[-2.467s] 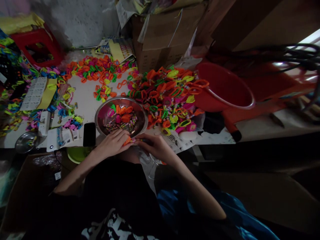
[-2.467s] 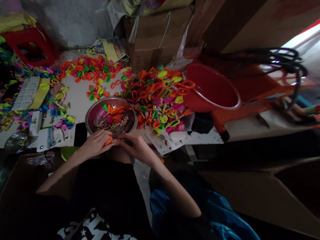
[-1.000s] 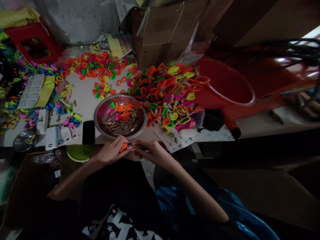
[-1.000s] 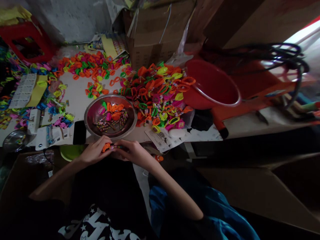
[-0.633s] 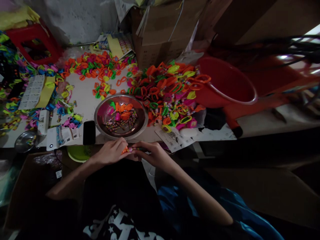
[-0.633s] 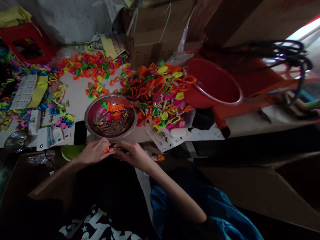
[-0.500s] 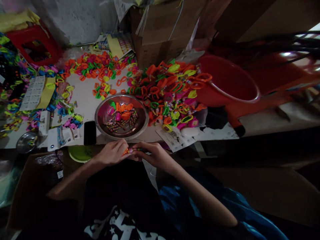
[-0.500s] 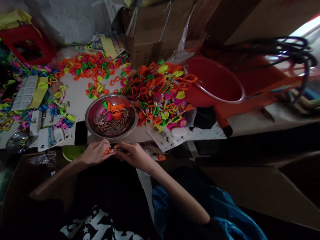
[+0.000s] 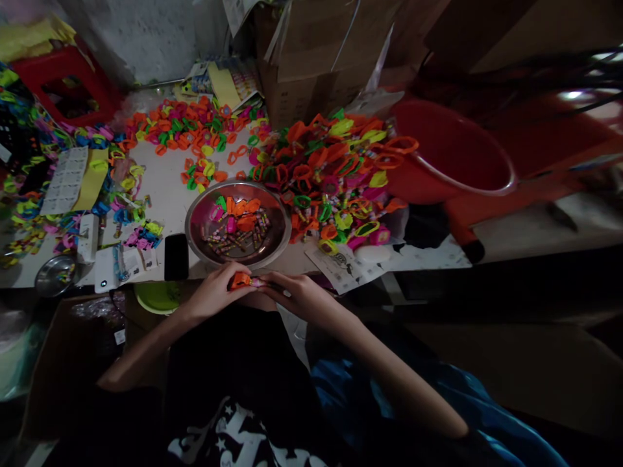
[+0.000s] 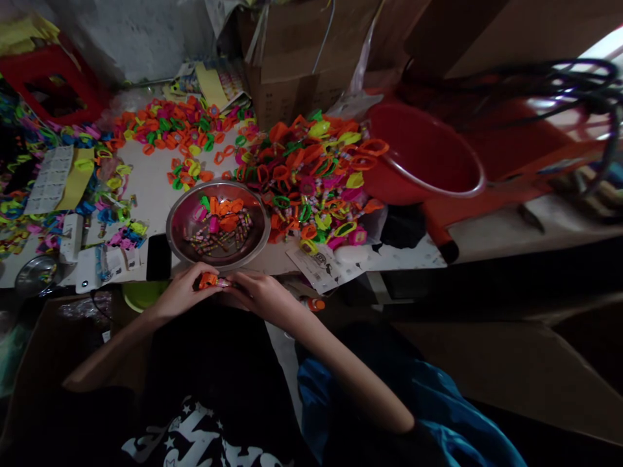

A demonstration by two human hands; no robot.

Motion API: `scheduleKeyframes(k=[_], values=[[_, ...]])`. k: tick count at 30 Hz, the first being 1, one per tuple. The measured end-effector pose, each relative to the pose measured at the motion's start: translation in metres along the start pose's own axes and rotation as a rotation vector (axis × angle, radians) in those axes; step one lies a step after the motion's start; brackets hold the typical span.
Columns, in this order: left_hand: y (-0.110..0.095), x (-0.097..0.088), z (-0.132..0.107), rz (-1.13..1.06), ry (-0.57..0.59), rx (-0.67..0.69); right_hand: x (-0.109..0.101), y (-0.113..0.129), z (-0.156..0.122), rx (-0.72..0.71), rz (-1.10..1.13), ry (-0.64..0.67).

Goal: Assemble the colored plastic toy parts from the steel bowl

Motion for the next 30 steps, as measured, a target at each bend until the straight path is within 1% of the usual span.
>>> scheduleKeyframes(k=[1, 3, 7, 9, 13, 16, 19, 22, 26, 28, 30], values=[[0.001, 0.0, 0.0, -0.013, 0.007, -0.007, 0.0, 0.0, -0.001, -0.003, -0.007, -0.004], [0.005, 0.0, 0.0, -0.009, 0.012, 0.023, 0.0, -0.001, -0.002, -0.017, -0.005, -0.007], [0.014, 0.0, -0.002, 0.033, -0.058, 0.083, -0.003, 0.002, -0.002, -0.049, -0.003, 0.005], [0.016, 0.002, -0.003, 0.073, -0.066, 0.092, -0.004, 0.005, -0.002, -0.076, -0.018, -0.004], [0.011, 0.004, -0.004, 0.166, -0.051, 0.14, -0.002, 0.01, 0.001, -0.099, -0.012, -0.052], [0.008, 0.005, -0.005, 0.164, -0.063, 0.173, 0.001, 0.01, 0.002, -0.075, 0.016, -0.082], [0.009, 0.006, -0.006, 0.147, -0.076, 0.183, 0.003, 0.01, 0.003, -0.062, 0.039, -0.101], [0.011, 0.006, -0.007, 0.177, -0.074, 0.19, 0.003, 0.011, 0.002, -0.041, 0.052, -0.1], [0.009, 0.006, -0.008, 0.254, -0.052, 0.265, 0.003, 0.011, 0.0, -0.029, 0.115, -0.091], [0.007, 0.006, -0.009, 0.248, -0.041, 0.295, 0.003, 0.009, -0.001, -0.031, 0.155, -0.092], [0.006, 0.005, -0.01, 0.232, -0.018, 0.3, 0.003, 0.008, -0.003, -0.053, 0.148, -0.091]])
Point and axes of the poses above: each hand's wrist, its own z-axis towards the middle knuckle, its own x-axis out of the palm, y = z × x, the point moved 1 cm from there along z, towards the middle knuckle, and after that the axes turned 4 degrees about -y, right-handed, at the moved point
